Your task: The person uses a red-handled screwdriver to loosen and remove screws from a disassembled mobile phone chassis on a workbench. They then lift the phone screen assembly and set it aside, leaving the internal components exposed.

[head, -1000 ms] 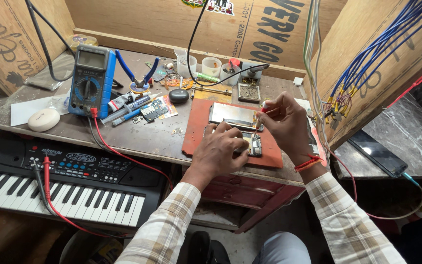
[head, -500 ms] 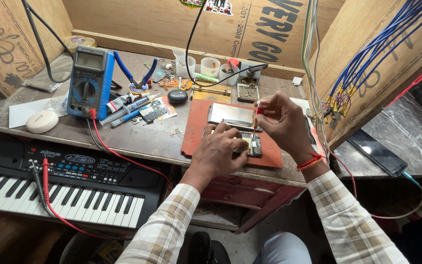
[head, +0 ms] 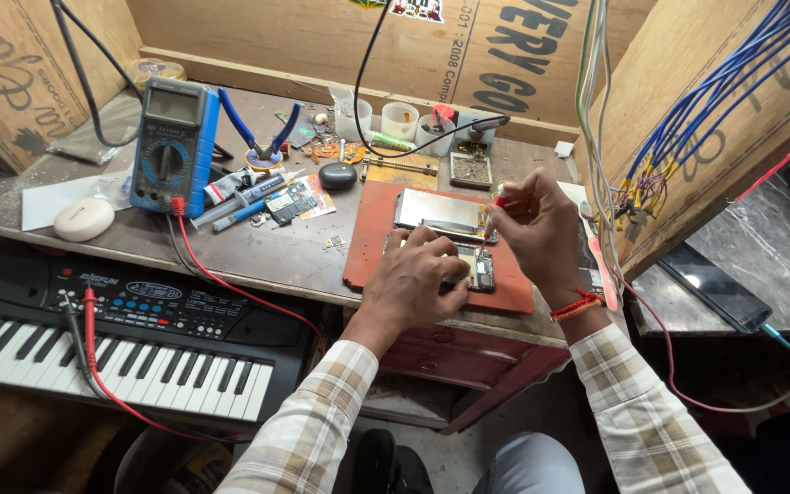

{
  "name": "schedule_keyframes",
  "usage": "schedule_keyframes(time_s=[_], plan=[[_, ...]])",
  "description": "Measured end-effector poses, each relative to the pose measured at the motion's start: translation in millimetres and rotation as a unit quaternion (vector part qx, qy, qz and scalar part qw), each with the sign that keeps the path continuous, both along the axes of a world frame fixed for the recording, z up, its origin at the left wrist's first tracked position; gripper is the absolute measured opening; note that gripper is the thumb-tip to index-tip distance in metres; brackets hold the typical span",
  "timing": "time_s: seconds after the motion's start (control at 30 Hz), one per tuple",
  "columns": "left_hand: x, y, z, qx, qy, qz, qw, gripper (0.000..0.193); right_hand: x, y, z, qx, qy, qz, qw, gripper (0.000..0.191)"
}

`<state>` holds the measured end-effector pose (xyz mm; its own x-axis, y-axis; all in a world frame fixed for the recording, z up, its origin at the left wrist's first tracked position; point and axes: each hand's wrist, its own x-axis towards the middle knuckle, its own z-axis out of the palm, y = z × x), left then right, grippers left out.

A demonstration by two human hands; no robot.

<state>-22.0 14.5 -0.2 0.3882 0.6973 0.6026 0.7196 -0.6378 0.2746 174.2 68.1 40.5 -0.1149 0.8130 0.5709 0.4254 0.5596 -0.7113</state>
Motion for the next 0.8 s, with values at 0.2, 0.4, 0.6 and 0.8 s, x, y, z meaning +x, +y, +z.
schedule_keyframes(time_s=[0.2, 0.4, 0.6, 0.8], plan=[[0, 0, -1, -0.010, -0.003, -0.007, 1.000, 0.021, 6, -2, 3, 0.049, 0.001, 0.066, 0.997, 0.024], [-2, -1, 0, -0.016, -0.001, -0.001, 1.000, 0.021, 4, -2, 5, 0.002, -0.027, 0.004, 1.000, 0.026], [-3, 0, 1, -0.019, -0.005, -0.001, 1.000, 0.019, -5, -3, 5, 0.037, -0.030, -0.027, 0.999, 0.027], [-3, 0, 1, -0.017, -0.015, -0.004, 1.000, 0.019, -13, -3, -2, 0.054, -0.032, -0.061, 0.996, 0.027]])
